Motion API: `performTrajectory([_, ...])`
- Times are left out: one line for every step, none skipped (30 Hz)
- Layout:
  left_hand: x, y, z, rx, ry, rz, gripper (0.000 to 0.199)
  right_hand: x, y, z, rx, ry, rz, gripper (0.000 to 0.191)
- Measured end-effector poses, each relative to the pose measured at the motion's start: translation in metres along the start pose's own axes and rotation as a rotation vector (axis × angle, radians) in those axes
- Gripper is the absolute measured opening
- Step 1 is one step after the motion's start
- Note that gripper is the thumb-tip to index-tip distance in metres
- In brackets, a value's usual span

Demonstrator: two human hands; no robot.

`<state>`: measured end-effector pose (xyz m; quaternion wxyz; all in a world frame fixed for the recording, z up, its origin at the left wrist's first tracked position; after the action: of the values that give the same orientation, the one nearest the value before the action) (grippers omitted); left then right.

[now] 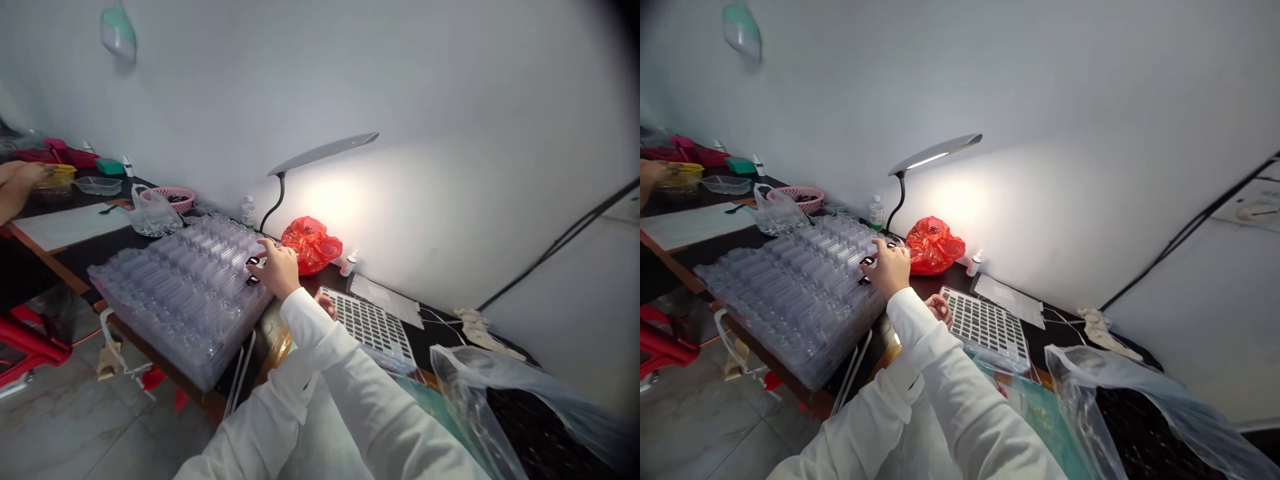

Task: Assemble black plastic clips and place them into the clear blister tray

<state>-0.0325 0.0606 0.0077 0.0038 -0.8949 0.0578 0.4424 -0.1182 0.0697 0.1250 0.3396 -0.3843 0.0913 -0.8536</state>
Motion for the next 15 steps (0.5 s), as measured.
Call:
performTrajectory([-0.001,0.001,0.0,0.006,0.026,0.001,0.04,0.002,-0.001,-0.003,0.012,0.002,0.008,0.057])
performTrajectory([-0.001,0.001,0.0,0.011,0.045,0.0,0.042,0.005,-0.001,-0.005,0.027,0.002,0.013,0.057])
performTrajectory([-0.001,0.003,0.0,0.02,0.06,0.002,0.043,0.007,0.0,-0.007,0.046,0.0,0.011,0.056])
performTrajectory([-0.001,0.004,-0.001,0.031,0.069,0.005,0.043,0.009,0.001,-0.009,0.067,-0.003,0.002,0.055])
performTrajectory([-0.001,0.005,-0.001,0.044,0.073,0.009,0.041,0.011,0.002,-0.01,0.085,-0.005,-0.012,0.054])
performTrajectory([-0.001,0.007,-0.002,0.056,0.072,0.014,0.038,0.012,0.003,-0.011,0.101,-0.008,-0.028,0.051])
performTrajectory([0.0,0.008,-0.002,0.064,0.069,0.017,0.037,0.013,0.004,-0.011,0.112,-0.011,-0.043,0.049])
performTrajectory([0.0,0.008,-0.002,0.066,0.065,0.019,0.036,0.014,0.005,-0.012,0.119,-0.013,-0.055,0.047])
performTrajectory([0.001,0.008,-0.002,0.059,0.06,0.018,0.037,0.015,0.006,-0.012,0.122,-0.014,-0.064,0.046])
performTrajectory([0.001,0.007,-0.002,0.046,0.053,0.016,0.037,0.015,0.007,-0.012,0.123,-0.015,-0.071,0.045])
performTrajectory([0.002,0.006,-0.002,0.028,0.042,0.012,0.039,0.017,0.007,-0.012,0.123,-0.018,-0.079,0.045])
performTrajectory([0.002,0.005,-0.002,0.006,0.027,0.008,0.04,0.018,0.008,-0.013,0.124,-0.019,-0.087,0.045])
performTrajectory([0.002,0.004,-0.002,-0.02,0.007,0.002,0.042,0.019,0.008,-0.013,0.124,-0.018,-0.093,0.045])
performTrajectory([0.002,0.003,-0.003,-0.048,-0.021,-0.006,0.043,0.021,0.008,-0.014,0.122,-0.013,-0.099,0.044])
performTrajectory([0.002,0.002,-0.003,-0.077,-0.062,-0.014,0.044,0.023,0.008,-0.015,0.122,-0.003,-0.105,0.044])
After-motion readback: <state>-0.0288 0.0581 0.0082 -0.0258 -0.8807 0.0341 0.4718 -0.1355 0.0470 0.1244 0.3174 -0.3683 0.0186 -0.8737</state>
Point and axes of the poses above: each hand's wrist, its own y-axis away from the middle knuckle, its own z-axis out of the back of the hand, x = y × z, the point moved 4 cm from there along -y, towards the middle knuckle, and after that the axes turned 14 degrees about -y, right-handed, at the moved point
